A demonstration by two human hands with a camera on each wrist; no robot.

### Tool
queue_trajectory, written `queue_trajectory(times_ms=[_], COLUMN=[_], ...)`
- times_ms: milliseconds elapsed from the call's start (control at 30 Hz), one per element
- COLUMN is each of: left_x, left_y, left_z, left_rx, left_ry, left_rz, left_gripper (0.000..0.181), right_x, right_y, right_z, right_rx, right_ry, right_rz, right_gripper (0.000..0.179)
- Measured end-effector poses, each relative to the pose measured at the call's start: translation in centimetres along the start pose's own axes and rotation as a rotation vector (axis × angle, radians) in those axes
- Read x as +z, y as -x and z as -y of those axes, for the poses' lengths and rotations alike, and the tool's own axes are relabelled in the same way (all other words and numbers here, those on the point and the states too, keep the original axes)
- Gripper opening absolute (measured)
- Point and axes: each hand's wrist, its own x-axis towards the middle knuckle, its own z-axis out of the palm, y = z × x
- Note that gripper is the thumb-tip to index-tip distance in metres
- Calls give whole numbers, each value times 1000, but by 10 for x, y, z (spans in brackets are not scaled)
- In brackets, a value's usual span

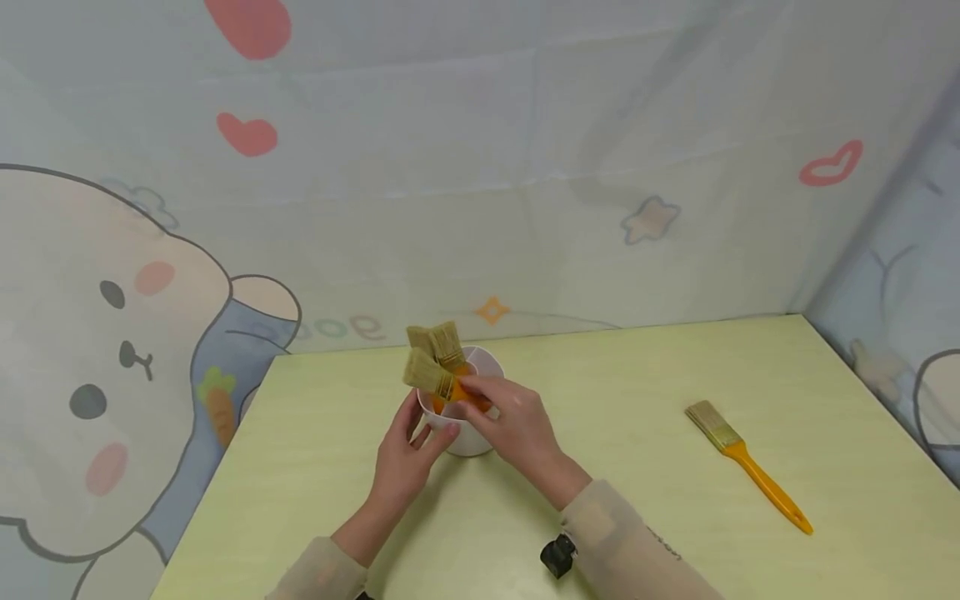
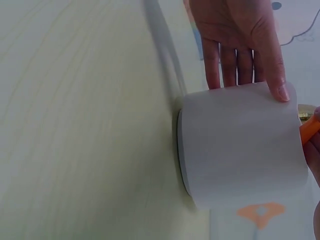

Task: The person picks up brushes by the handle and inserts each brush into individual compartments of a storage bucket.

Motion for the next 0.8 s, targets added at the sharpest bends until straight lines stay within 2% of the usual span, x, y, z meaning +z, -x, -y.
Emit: queue_trajectory(times_ms=[400, 567, 800], left_x=[1, 1, 2], left_y=[-2, -2, -1], left_z=[-2, -2, 1], left_rx=[-11, 3, 5], left_ry=[18, 23, 19], left_rz=[-10, -6, -10], left_gripper=[81, 75, 76], right_x=[1, 0, -3], right_y=[0, -4, -7], right_z=[-1, -1, 1], right_rx=[-81, -128, -156], right_ry=[66, 112, 176], right_rz=[41, 99, 170], right_gripper=[37, 33, 32])
